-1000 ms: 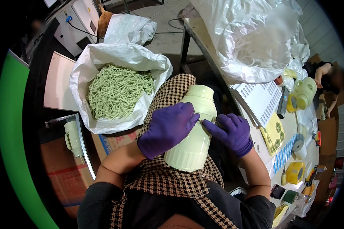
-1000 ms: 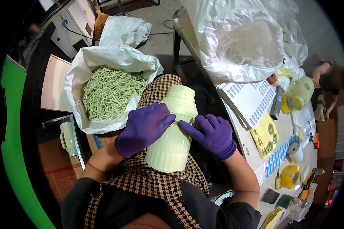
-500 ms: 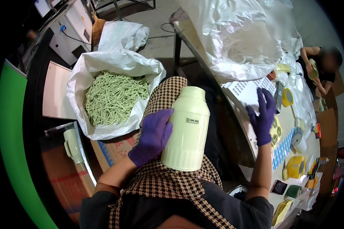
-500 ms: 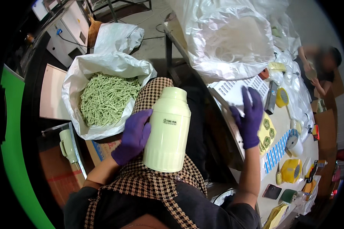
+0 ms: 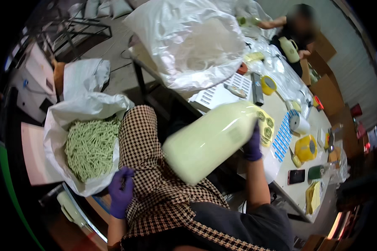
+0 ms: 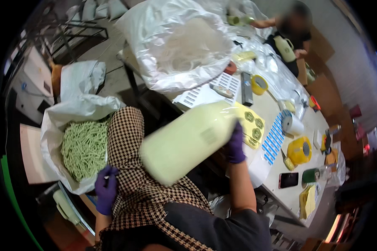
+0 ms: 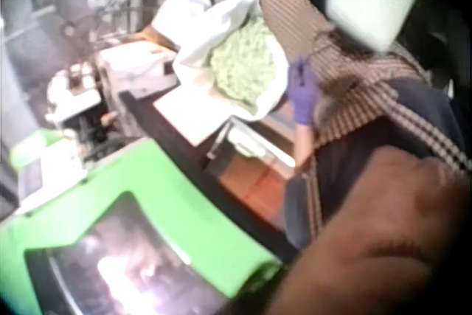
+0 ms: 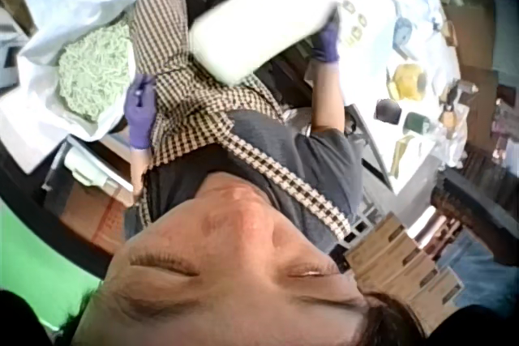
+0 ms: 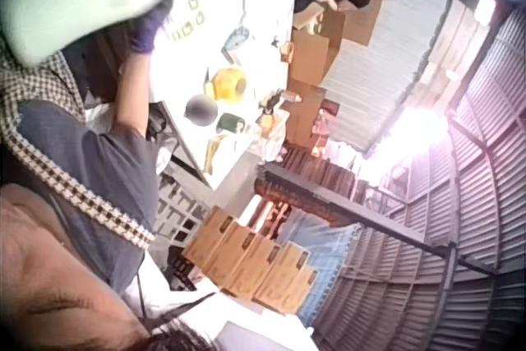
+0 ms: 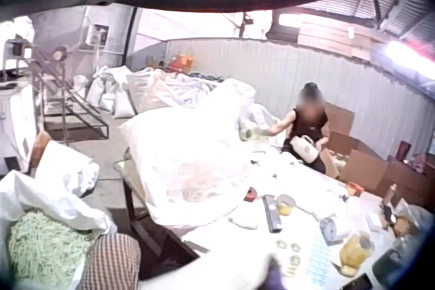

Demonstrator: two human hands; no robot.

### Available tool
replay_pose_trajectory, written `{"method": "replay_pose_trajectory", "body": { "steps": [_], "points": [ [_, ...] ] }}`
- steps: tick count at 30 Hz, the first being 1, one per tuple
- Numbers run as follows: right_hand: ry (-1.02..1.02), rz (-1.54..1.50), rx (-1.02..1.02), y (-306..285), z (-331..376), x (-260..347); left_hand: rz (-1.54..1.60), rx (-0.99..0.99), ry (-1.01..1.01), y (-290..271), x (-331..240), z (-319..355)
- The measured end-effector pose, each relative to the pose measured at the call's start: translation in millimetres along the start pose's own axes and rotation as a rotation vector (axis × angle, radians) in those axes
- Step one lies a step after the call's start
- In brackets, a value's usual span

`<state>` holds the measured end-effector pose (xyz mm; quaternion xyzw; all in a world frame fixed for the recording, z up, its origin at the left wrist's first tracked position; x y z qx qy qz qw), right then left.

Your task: The person applies decorative and instructional stickers to plastic containers, occasionally reaching for new items and placing finished containers aside.

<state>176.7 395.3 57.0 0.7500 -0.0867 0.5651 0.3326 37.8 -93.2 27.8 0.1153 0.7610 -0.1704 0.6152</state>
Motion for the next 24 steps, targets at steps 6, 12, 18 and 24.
{"method": "replay_pose_trajectory", "body": {
  "steps": [6, 12, 18, 24],
  "points": [
    [-0.421, 1.361, -0.222, -134.2, -40.7, 129.9, 0.070, -0.449, -0.202, -143.6, 70.6, 36.1],
    [-1.114, 2.532, 0.085, 7.3, -45.7, 115.3, 0.366, -1.086, -0.245, -309.1, 152.5, 146.5],
    [-0.249, 0.660, 0.252, 20.4, -40.8, -54.1, -0.276, -1.223, -0.713, -429.9, 216.7, 359.9],
    [-0.365, 1.056, 0.224, 34.5, -12.9, -58.8, 0.064, -1.037, -0.924, -450.5, 267.1, 361.1]
  ]
}}
Point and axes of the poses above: each hand's wrist, its own z-axis away from the middle knuckle, its own y-axis out of the palm, x = y × z, the point moved 10 cm from there along -z, towards the middle knuckle, and after that the axes turned 8 degrees about z, right-handed, at the moved point
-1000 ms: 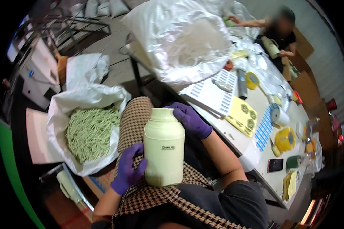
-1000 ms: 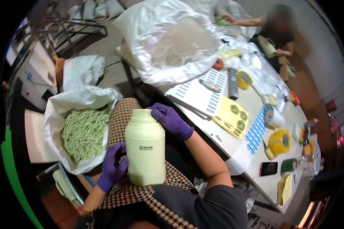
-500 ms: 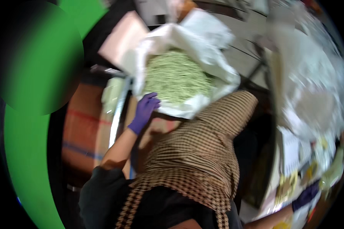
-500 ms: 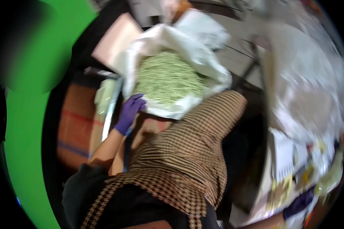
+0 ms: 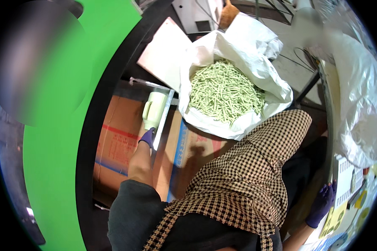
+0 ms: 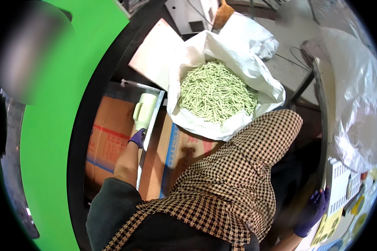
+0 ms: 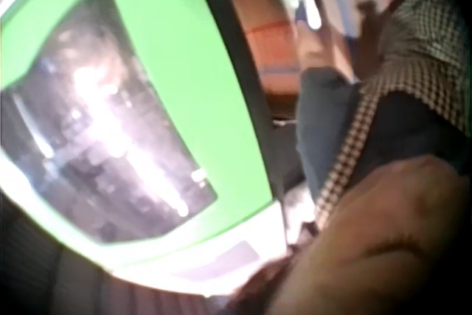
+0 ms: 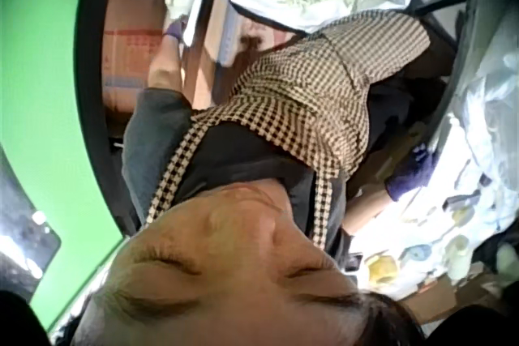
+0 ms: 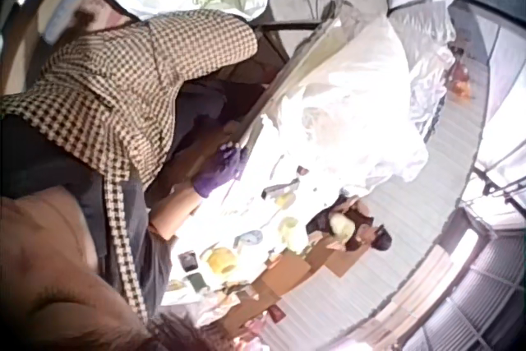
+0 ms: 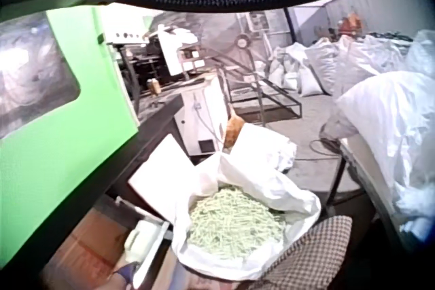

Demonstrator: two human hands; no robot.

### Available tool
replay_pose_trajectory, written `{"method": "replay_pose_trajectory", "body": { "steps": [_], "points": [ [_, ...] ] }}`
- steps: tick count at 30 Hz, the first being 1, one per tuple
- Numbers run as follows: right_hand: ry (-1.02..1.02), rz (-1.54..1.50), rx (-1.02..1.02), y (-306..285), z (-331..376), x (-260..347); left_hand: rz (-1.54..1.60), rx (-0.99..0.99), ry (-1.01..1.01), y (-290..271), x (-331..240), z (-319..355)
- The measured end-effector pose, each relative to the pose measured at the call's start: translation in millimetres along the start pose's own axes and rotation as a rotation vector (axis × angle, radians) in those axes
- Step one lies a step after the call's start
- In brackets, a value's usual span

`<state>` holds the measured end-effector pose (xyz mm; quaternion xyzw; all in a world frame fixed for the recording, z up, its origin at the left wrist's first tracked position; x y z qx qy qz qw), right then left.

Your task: The person applies decorative and instructional stickers to plastic containers, occasionally reaching for new items and placing finished containers aside.

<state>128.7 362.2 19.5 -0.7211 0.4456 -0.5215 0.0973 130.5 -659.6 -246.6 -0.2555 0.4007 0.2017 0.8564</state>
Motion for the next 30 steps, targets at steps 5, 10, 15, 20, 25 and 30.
{"method": "replay_pose_trajectory", "body": {
  "steps": [5, 10, 15, 20, 25, 30],
  "points": [
    [0.252, -0.309, -0.025, -22.8, -1.1, 1.2, 0.937, -0.142, -0.120, 33.7, -4.0, -17.7],
    [0.454, -0.486, -0.031, -5.6, -12.3, 16.3, -0.063, -0.436, 0.477, -70.7, -98.3, -5.1],
    [0.417, -0.422, 0.089, 21.8, -17.0, 60.5, -0.548, -0.250, 0.788, -88.1, -183.2, 85.7],
    [0.337, -0.530, 0.158, 66.5, -8.7, 91.4, -0.761, 0.089, 0.953, -6.9, -194.2, 123.5],
    [0.063, -0.360, 0.434, 101.2, -19.5, 182.8, -0.507, -0.439, 1.191, -5.7, -149.8, 111.8],
    [-0.232, -0.130, 0.440, 88.2, -15.4, 241.9, -0.435, -0.556, 1.366, 71.0, -222.2, 189.9]
  ]
}}
Point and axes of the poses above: each hand's wrist, its own z-axis away from the middle knuckle, its own y-axis out of the palm, x = y × z, the point moved 10 cm from there along -z, towards the middle knuckle, and after that the axes turned 8 degrees about z, right-handed, at the moved point
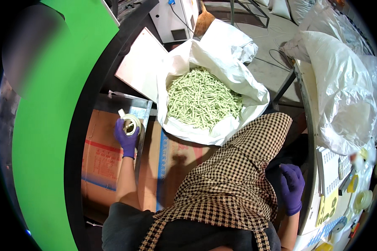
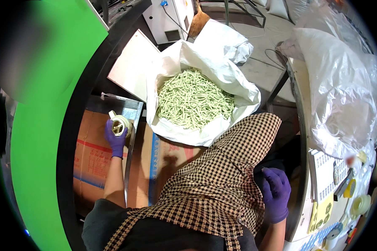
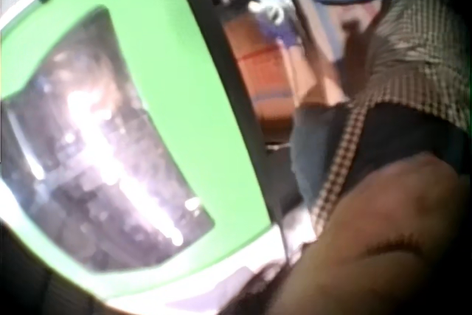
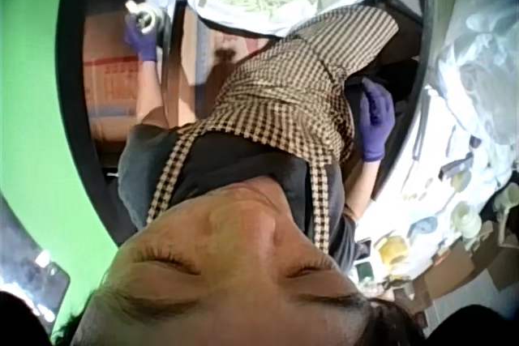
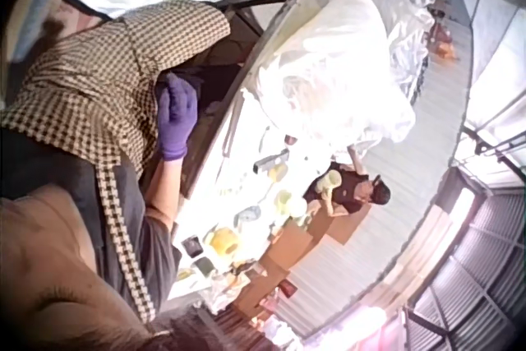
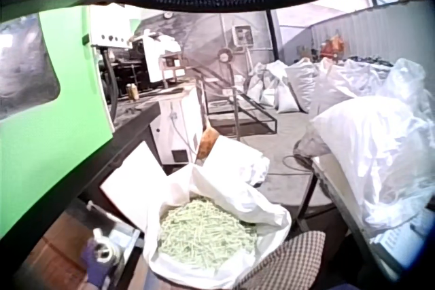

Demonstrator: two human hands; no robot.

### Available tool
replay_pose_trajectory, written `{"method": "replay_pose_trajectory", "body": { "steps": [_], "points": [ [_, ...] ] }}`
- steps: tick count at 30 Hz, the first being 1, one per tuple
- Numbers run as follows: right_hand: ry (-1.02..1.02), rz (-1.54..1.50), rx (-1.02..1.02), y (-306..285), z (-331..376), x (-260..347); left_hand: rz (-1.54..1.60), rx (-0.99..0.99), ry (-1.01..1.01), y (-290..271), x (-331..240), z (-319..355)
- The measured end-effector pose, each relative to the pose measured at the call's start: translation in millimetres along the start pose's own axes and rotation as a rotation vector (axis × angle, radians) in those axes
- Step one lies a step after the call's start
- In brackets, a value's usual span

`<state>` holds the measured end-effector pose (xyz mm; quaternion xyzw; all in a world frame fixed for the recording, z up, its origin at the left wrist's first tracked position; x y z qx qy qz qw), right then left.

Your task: The person applies decorative and instructional stickers to plastic containers, occasionally reaching for new items and placing finished containers aside.

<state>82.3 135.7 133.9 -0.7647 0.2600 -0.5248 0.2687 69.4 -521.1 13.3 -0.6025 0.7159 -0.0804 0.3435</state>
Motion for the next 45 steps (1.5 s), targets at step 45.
{"method": "replay_pose_trajectory", "body": {
  "steps": [45],
  "points": [
    [-0.223, 0.943, -0.441, -136.2, -73.3, -45.6, 0.880, -0.068, 0.215, 23.4, -337.4, -129.0]
  ]
}}
Point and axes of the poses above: each hand's wrist, its own z-axis away from the middle knuckle, its own y-axis out of the palm, x = y × z, the point moved 10 cm from there along -z, towards the middle knuckle, and after that the axes turned 8 degrees about z, right-handed, at the moved point
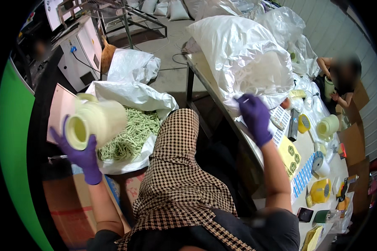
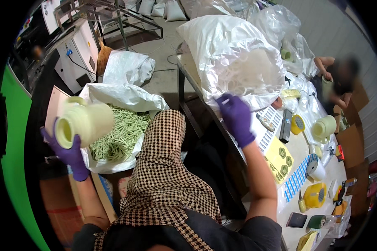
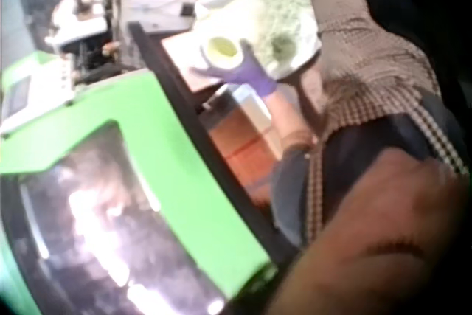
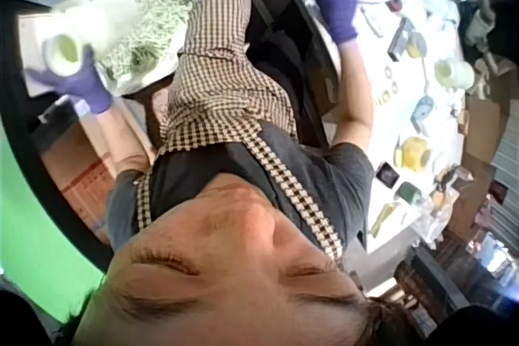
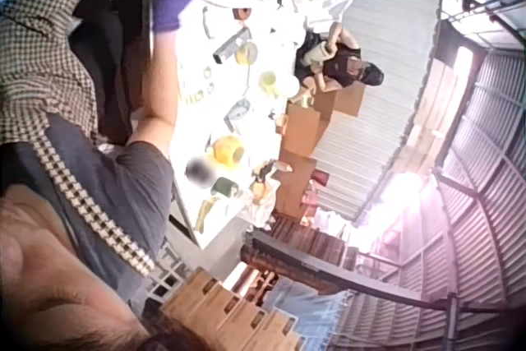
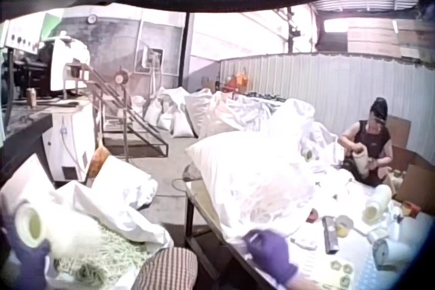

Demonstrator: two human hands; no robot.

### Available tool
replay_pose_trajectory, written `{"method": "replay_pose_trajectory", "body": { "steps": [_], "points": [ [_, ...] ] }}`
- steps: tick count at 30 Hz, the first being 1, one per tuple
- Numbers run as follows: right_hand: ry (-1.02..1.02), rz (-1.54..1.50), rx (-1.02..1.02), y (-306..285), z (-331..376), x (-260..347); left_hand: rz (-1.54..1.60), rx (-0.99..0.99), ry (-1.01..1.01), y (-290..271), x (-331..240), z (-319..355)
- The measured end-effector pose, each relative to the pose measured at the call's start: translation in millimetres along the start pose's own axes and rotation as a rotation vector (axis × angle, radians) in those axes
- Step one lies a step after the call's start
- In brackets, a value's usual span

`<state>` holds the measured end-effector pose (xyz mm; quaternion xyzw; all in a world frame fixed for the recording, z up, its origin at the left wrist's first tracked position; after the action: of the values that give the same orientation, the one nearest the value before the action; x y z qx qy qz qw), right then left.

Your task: The person applies decorative and instructional stickers to plastic containers, occasionally reaching for new items and placing finished containers aside.

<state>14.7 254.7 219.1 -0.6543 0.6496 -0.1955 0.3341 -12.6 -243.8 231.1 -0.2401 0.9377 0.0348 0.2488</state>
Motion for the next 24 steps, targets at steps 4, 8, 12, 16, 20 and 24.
{"method": "replay_pose_trajectory", "body": {
  "steps": [4, 8, 12, 16, 20, 24],
  "points": [
    [-0.009, 0.228, 0.348, 97.5, 1.7, -146.8, -0.145, 0.075, 0.145, 11.8, -47.7, -0.9],
    [0.050, 0.399, 0.654, 183.5, 14.8, -192.7, -0.342, 0.423, 0.000, 33.0, -25.0, 62.5],
    [-0.111, 0.311, 0.521, 177.9, 7.7, -180.9, 0.243, 0.378, -0.376, 47.7, -8.8, 119.1],
    [0.077, 0.061, -0.203, 56.0, -4.0, -139.0, 0.209, 0.477, -0.433, 55.0, -1.9, 137.9],
    [0.574, -0.981, -0.035, 56.5, 38.9, -46.1, 0.141, 0.538, -0.333, 76.5, -11.0, 127.8],
    [-0.032, -1.380, 0.327, 6.3, 20.9, 155.3, 0.000, 0.651, -0.246, 92.8, -22.0, 120.8]
  ]
}}
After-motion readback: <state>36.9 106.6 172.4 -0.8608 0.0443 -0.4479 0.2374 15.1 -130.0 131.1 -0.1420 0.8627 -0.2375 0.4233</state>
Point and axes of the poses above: each hand's wrist, its own z-axis away from the middle knuckle, its own y-axis out of the palm, x = y × z, the point moved 10 cm from there along -z, towards the middle knuckle, and after that the axes turned 8 degrees about z, right-handed, at the moved point
